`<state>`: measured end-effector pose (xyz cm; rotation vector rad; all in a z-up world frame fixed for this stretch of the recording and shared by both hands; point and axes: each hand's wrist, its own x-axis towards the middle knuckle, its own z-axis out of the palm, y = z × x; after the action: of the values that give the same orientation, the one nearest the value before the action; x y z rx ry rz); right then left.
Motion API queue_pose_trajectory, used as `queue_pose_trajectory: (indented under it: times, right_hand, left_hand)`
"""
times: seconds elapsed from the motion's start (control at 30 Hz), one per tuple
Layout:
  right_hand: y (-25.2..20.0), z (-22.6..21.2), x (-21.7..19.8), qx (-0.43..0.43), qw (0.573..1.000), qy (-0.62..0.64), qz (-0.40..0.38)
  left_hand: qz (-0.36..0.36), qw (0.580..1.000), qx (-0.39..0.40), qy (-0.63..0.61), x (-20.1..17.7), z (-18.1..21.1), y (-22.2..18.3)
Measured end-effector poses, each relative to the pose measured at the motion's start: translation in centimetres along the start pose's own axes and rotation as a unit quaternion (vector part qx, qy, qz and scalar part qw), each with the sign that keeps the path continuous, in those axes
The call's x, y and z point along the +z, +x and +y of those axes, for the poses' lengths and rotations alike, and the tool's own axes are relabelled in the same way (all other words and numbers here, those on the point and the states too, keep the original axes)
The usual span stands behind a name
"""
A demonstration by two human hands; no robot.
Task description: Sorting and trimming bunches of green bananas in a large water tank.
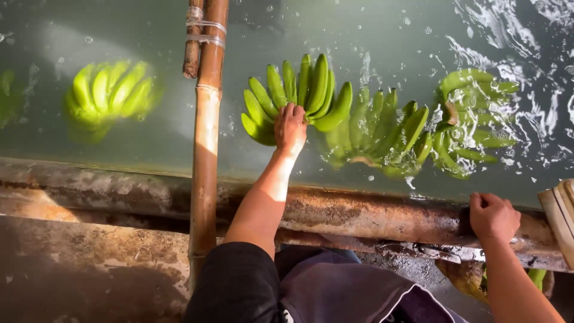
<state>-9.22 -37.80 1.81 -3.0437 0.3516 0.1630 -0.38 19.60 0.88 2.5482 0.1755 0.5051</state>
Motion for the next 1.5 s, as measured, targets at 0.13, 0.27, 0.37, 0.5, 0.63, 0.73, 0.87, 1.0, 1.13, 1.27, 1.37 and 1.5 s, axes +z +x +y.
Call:
queue_pose_trajectory:
  times: [0.13,0.27,0.37,0.5,0.63,0.73,0.87,1.0,1.13,1.27,1.37,1.5]
  right_hand:
    - [0.2,0.7,1.2,-0.029,0.999,-0.007,0.019]
    - [0.1,0.0,0.1,-0.010,0.999,-0.026,0.022]
    - [-0.1,-0.8,-0.6,-0.010,1.000,-0.007,0.021]
    - [-0.2,-0.5,-0.2,-0.035,0.999,-0.001,0.025]
    - [-0.5,-1.5,-1.2,-0.029,0.999,-0.004,0.025]
    - [-0.5,-1.5,-1.0,-0.036,0.998,-0.005,0.042]
    - [-0.7,-1.8,-1.3,-0.043,0.998,0.004,0.047]
    - [-0.8,-2.5,-2.0,-0.025,0.999,0.013,0.038]
    - [-0.9,-2.5,-2.0,-0.033,0.999,0.001,0.041]
    - [-0.9,-2.7,-2.4,-0.056,0.997,0.019,0.057]
    - [-1.0,-3.1,-2.9,-0.036,0.998,0.015,0.041]
    - [-0.9,-3.3,-3.2,-0.053,0.997,0.021,0.048]
  left_hand:
    - [-0.013,0.997,0.033,0.064,0.3,-4.2,-1.3]
    - [-0.035,0.989,-0.001,0.142,0.6,-8.5,-1.6]
    - [-0.075,0.980,-0.058,0.177,-1.3,-7.1,0.4]
    - [-0.016,0.995,0.103,-0.009,-3.4,4.3,1.4]
    - [-0.336,0.809,-0.235,-0.420,1.2,14.8,-2.2]
    - [-0.491,0.857,0.156,0.020,10.0,15.7,-6.6]
    - [-0.459,0.878,0.130,0.025,20.5,12.0,-13.0]
    - [-0.457,0.886,0.017,-0.079,16.5,13.9,-10.1]
    - [-0.480,0.871,0.109,0.015,10.7,17.0,-2.9]
    - [-0.512,0.818,-0.139,-0.222,15.1,11.4,2.2]
    - [-0.506,0.789,-0.195,-0.289,17.6,5.4,4.5]
    - [-0.366,0.775,-0.415,-0.304,22.8,0.1,4.9]
